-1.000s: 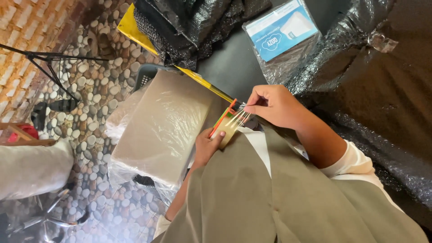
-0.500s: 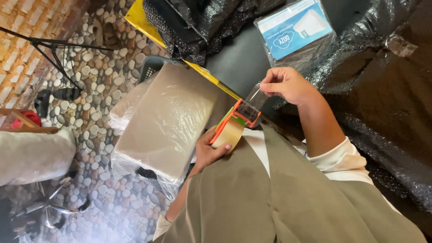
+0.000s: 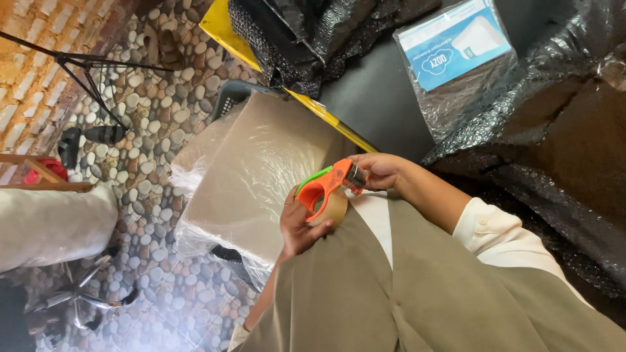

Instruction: Wrapping a blue bag in black bubble wrap and securing it with adhesive tape using a dispenser.

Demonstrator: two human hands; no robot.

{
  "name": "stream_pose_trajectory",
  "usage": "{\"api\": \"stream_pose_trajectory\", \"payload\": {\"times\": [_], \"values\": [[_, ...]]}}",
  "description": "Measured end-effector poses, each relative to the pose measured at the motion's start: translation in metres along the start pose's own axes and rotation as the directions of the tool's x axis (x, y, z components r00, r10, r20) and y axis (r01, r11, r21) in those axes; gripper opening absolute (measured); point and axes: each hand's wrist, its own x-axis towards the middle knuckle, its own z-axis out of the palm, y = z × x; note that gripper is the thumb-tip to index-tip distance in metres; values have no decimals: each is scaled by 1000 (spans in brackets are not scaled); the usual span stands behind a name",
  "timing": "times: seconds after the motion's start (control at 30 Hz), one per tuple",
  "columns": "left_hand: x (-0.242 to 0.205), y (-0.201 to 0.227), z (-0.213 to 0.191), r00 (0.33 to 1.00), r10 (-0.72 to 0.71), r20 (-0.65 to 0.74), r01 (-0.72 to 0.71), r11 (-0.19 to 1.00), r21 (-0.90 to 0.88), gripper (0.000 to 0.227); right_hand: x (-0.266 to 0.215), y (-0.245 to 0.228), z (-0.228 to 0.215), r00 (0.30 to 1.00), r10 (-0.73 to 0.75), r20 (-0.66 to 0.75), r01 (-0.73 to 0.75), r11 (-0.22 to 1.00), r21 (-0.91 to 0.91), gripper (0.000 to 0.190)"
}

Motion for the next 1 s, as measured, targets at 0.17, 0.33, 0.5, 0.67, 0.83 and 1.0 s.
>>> {"api": "stream_pose_trajectory", "payload": {"times": [0.17, 0.33, 0.5, 0.67, 0.83, 1.0], "values": [[-10, -21, -27, 1000, 23, -16, -22, 997, 72, 48, 57, 12, -41, 995, -28, -92, 19, 995, -99, 6], [-40, -58, -52, 998, 57, 12, -58, 986, 155, 50, 103, 34, -55, 921, -238, -310, 139, 941, -309, 9], [-30, -75, -68, 999, 31, -30, -29, 998, 60, 50, 137, 35, -69, 580, -765, -279, 136, 429, -893, 19], [-9, -73, -89, 990, -125, -63, 130, 987, 96, 48, 136, -30, -85, 358, -922, -148, -21, 151, -988, 18], [-22, -86, -91, 972, -224, -69, 227, 973, 43, 46, 141, -47, -69, 312, -933, -180, -100, 157, -983, 14], [-41, -97, -88, 944, -328, -31, 328, 945, 4, 45, 122, -57, -16, 329, -893, -306, -451, 135, -882, 53]]}}
